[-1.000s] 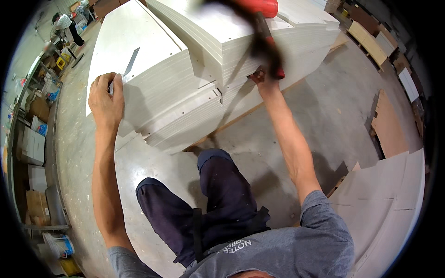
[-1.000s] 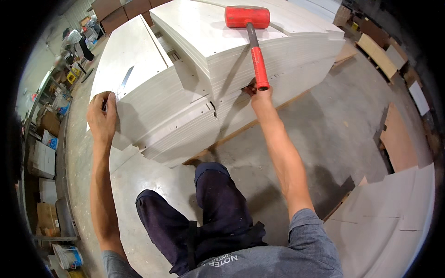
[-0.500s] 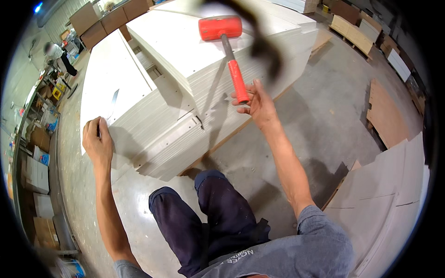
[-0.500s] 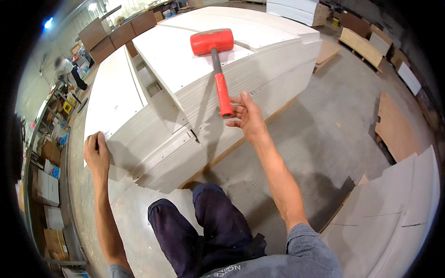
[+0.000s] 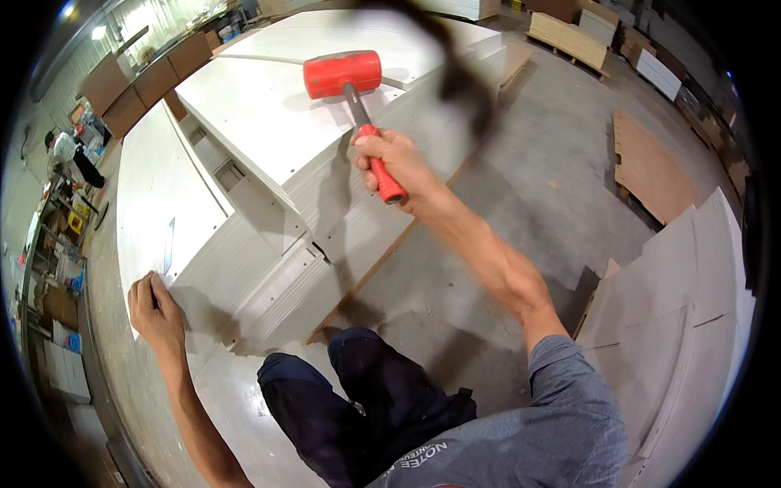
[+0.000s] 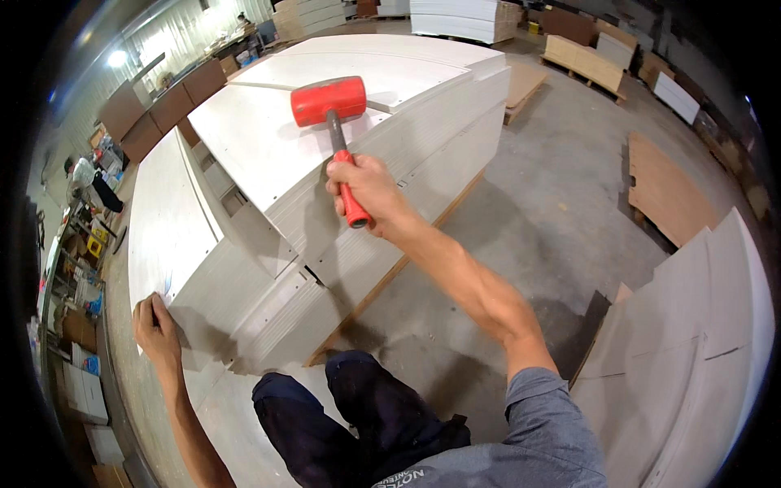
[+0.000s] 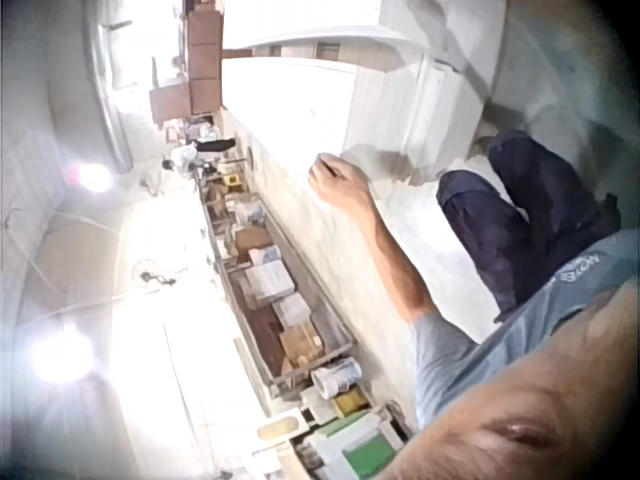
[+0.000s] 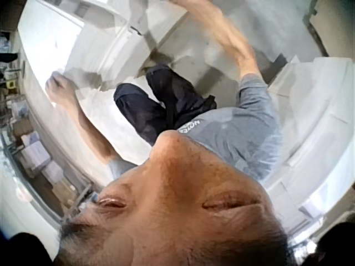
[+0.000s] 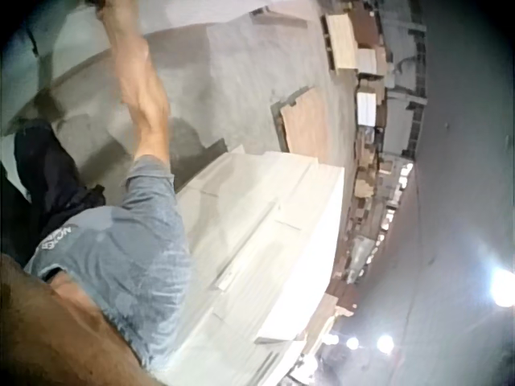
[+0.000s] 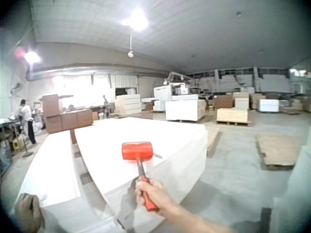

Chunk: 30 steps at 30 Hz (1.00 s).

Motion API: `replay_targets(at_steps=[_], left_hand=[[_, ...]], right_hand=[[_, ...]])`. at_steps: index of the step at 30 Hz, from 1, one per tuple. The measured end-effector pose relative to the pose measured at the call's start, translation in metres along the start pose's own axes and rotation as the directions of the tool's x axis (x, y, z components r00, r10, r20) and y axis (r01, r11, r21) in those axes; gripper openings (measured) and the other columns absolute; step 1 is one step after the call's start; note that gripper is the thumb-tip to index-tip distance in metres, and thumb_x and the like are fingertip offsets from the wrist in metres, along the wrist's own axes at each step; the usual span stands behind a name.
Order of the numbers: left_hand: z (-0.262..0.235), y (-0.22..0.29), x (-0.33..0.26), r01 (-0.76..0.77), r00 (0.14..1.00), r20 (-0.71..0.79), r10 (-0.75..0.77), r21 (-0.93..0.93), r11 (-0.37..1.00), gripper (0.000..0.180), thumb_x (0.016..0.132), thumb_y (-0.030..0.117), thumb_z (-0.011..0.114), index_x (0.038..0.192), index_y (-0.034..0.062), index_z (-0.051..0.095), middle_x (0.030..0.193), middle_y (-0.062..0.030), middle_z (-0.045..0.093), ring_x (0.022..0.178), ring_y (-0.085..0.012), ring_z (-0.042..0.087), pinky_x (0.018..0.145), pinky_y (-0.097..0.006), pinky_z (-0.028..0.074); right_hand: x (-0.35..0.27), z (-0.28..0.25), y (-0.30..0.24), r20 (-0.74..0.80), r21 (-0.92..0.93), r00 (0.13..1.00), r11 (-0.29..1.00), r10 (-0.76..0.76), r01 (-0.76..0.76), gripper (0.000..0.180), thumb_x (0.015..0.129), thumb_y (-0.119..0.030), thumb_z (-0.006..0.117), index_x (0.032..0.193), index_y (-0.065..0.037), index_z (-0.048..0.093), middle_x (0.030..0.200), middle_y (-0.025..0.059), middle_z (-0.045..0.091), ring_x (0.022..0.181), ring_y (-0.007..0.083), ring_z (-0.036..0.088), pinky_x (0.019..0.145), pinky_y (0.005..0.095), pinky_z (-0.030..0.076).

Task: The person assembles white furniture components by hand, inserting small metal pins or dowels into pre-drilled holes in the wood panels and using a red-handled mallet to secure the pieces together.

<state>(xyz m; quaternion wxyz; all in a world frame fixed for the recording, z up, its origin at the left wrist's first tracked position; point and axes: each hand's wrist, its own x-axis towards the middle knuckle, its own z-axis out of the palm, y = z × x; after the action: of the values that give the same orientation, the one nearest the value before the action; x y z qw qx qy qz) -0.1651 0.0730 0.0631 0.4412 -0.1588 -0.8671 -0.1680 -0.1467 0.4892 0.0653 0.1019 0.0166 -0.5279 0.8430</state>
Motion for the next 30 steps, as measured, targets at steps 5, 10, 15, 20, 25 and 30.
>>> replay_targets(at_steps=[5,10,15,20,25,30], left_hand=[[0.008,0.003,0.001,-0.003,1.0,-0.012,0.003,-0.012,1.0,0.017,0.095,0.008,0.055,0.093,-0.0053,0.066,0.089,-0.0145,0.066,0.08,-0.0271,0.06,0.071,-0.037,0.048],[0.005,0.0,0.004,-0.032,0.999,-0.03,0.03,-0.054,0.998,0.016,0.095,0.007,0.055,0.092,-0.0056,0.065,0.091,-0.0156,0.066,0.081,-0.0278,0.061,0.072,-0.037,0.048],[0.002,0.008,-0.007,0.016,0.999,-0.04,-0.025,-0.201,0.98,0.012,0.092,0.0,0.057,0.098,-0.0038,0.067,0.096,-0.0168,0.067,0.095,-0.029,0.063,0.081,-0.037,0.05],[0.007,0.037,-0.087,-0.001,1.0,0.014,0.02,-0.792,0.611,0.027,0.089,-0.005,0.048,0.115,-0.0096,0.056,0.111,-0.0228,0.061,0.106,-0.0342,0.059,0.096,-0.042,0.047],[0.098,0.091,-0.108,0.319,0.932,0.362,0.005,-0.828,0.462,0.036,0.085,0.0,0.059,0.12,-0.0069,0.055,0.117,-0.0185,0.059,0.104,-0.0275,0.058,0.091,-0.037,0.048],[0.126,0.093,-0.061,0.043,0.981,0.15,0.122,-0.784,0.619,0.023,0.096,0.005,0.052,0.112,-0.0081,0.06,0.11,-0.0225,0.061,0.095,-0.0335,0.063,0.083,-0.04,0.052]], right_hand=[[0.031,-0.035,-0.054,-0.157,-0.11,0.985,0.992,-0.073,0.056,0.016,0.089,-0.014,0.059,0.085,0.001,0.055,0.07,0.0062,0.057,0.047,0.0127,0.055,0.038,0.0245,0.044],[0.101,-0.114,-0.067,-0.173,-0.07,0.984,0.997,-0.038,0.026,0.014,0.088,-0.011,0.061,0.088,0.002,0.055,0.068,0.0081,0.058,0.049,0.0132,0.055,0.04,0.0247,0.045],[0.146,-0.144,-0.072,-0.267,-0.549,0.944,0.836,-0.195,0.018,0.022,0.091,-0.019,0.059,0.093,0.003,0.056,0.069,0.0093,0.059,0.05,0.0134,0.057,0.041,0.0254,0.046],[0.11,-0.145,-0.061,-0.387,-0.656,0.797,0.746,-0.465,0.116,0.038,0.097,-0.034,0.051,0.094,0.003,0.055,0.071,0.0111,0.061,0.055,0.0185,0.06,0.052,0.0316,0.052],[0.057,-0.155,0.082,-0.706,-0.402,0.592,0.908,-0.388,0.116,0.023,0.091,-0.021,0.054,0.08,-0.002,0.059,0.071,0.0091,0.06,0.063,0.0215,0.058,0.06,0.0367,0.048],[0.05,-0.08,0.186,-0.59,-0.258,0.766,0.959,-0.254,0.119,0.021,0.089,-0.015,0.057,0.097,0.004,0.064,0.081,0.0108,0.065,0.07,0.0194,0.061,0.062,0.0322,0.052]])
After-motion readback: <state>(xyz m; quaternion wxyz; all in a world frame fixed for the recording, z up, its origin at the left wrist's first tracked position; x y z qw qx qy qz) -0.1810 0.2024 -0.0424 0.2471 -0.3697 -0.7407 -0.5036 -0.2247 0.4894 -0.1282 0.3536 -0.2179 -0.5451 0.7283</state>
